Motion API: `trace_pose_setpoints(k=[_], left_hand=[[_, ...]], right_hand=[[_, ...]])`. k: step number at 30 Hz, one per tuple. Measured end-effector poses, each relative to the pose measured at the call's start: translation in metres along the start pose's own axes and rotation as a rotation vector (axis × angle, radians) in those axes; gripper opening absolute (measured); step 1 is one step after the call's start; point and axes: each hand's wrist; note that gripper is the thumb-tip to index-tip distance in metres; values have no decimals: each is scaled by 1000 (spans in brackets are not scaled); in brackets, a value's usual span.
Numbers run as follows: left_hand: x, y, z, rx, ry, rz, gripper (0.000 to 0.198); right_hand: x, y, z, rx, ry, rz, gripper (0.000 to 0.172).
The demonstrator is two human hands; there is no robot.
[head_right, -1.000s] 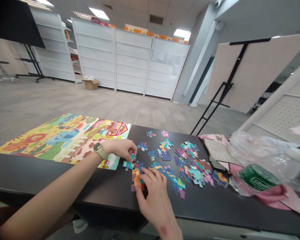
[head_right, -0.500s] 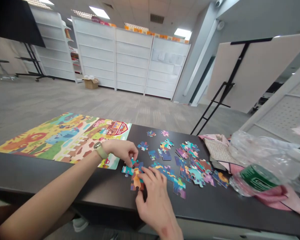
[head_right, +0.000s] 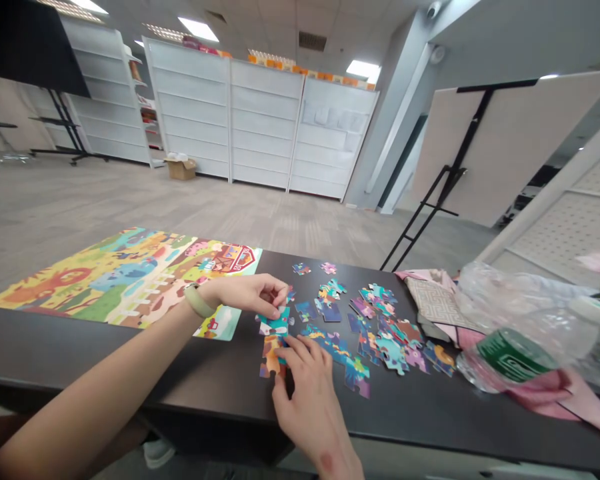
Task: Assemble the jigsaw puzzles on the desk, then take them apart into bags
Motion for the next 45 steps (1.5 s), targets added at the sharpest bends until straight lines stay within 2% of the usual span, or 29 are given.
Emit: trace_pose_setpoints(k=[3,8,12,17,21,26,29,32,37,45], left_hand=[[0,-2,-4,-9,-45,-59,31],[-8,9,5,73,-55,-30,32],[-21,24,21,145,16,14,37],[-26,29,27,138,150,108,29],[-20,24,26,111,317,31,19],[-20,19,21,154,613,7,33],[-21,17,17,195,719,1,35],[-21,16,15,241,752,1,35],[-18,14,15,263,774,-8,36],[-19,14,15,300,781,-26,38]], right_hand=[[-2,-2,-3,-35,71,-57,33],[1,-3,-10,-290,375,-263,66],[4,-3,-16,-311,486,-336,51],[4,-3,-19,-352,473,-329,28],[4,0,-17,-397,384,-319,27],[1,4,-12,-371,205,-237,28],[-1,3,-11,-344,93,-244,27],[-2,1,-10,-275,3,-264,28],[2,0,-5,-81,7,-103,25],[5,1,-3,-85,33,-40,24]])
Point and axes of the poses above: each hand's wrist, its own y-axis towards the middle knuckle, its own x-axis out of the back of the hand, z = x × y, and after that the axes turned 10 degrees about x, right-handed
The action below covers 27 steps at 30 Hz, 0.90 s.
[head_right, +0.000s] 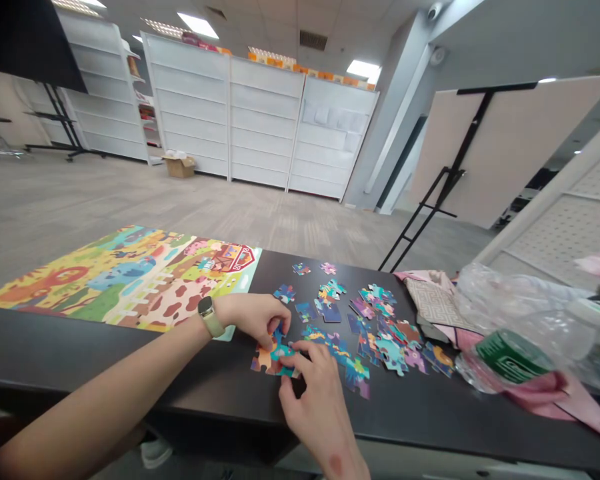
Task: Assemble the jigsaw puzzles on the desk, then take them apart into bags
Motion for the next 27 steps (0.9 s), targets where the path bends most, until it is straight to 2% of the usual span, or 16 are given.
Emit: trace_pose_setpoints(k=[9,15,19,27], left_hand=[[-1,1,1,-13,18,-7,38],[-3,1,1,-16,15,-20,39],[-4,2,-2,-22,25,-57,32],[-3,-1,-8,28,97,-79,32]], right_hand=[[-1,2,-3,-52,55,-47,30],[1,2,-3,-52,89,-24,28],[2,3,-2,-75,89,-13,31],[4,-1,-4,-139,130,-77,39]])
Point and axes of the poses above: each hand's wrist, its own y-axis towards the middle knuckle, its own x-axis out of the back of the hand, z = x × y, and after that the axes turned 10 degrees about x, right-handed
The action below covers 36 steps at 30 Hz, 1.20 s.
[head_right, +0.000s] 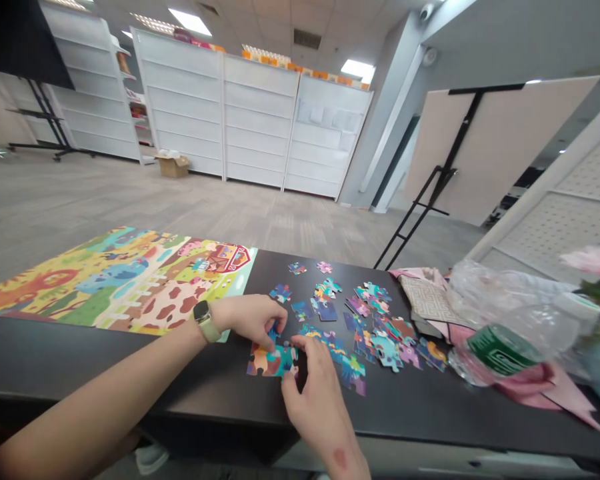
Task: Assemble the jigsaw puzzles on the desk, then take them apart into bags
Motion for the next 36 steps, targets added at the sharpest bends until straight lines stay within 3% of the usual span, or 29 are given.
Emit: trace_pose_setpoints(k=[5,9,11,14,19,22,28,36], left_hand=[[5,-2,3,-44,-124,0,20],[13,-3,9,-103,-267,-239,5],[15,-3,13,-69,-244,-347,5],[14,-2,17,-9,-155,-338,12],[2,1,16,42,-35,-153,44],[-4,-1,8,65,6,-107,52],[-5,-6,-3,96,-17,-19,48],[-1,-4,6,145,-55,41,52]], right_hand=[[-3,-2,-5,-100,77,-65,42],[-5,-1,-12,-117,189,-175,44],[2,0,-21,-122,210,-313,46],[28,1,-42,-160,95,-441,40],[85,-11,-81,-272,-62,-195,29],[103,-21,-86,-341,-130,-42,32],[101,-25,-65,-355,-100,210,46],[95,-25,-62,-342,-60,173,24]])
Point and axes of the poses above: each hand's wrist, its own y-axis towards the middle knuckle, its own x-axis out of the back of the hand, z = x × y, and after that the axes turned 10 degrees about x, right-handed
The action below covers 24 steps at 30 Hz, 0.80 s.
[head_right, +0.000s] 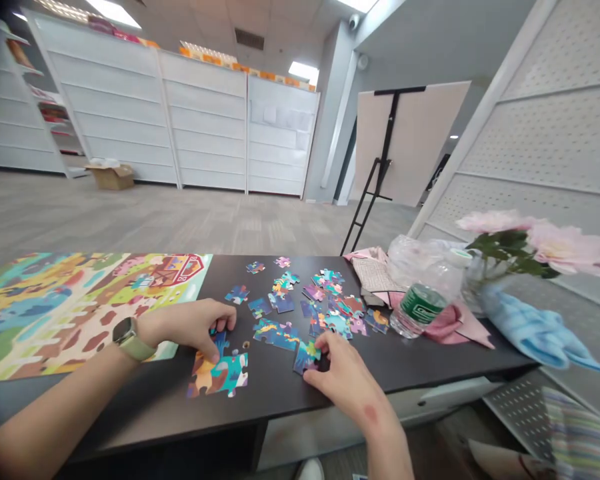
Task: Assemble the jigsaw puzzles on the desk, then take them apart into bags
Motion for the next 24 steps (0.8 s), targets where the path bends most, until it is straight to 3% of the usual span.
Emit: trace_pose_setpoints(k=[3,7,10,12,15,19,24], left_hand=[[1,1,1,-5,-1,13,53],[2,0,1,12,12,26,51],[1,-2,3,33,18,20,52],[0,-2,7,47,14,12,53],[-3,-1,12,48,2,13,52],[-3,0,12,38,2,16,50],[3,-1,6,33,21,35,51]], right_hand=[[-4,1,0,-6,180,-17,21],[-10,0,13,48,358,2,44],[-12,-2,22,53,261,38,28],[-13,-3,20,46,113,-46,13],[-12,1,0,50,-110,-261,10],[-5,19,-38,-11,-234,-532,27],[-5,43,-63,-51,-197,-526,34]])
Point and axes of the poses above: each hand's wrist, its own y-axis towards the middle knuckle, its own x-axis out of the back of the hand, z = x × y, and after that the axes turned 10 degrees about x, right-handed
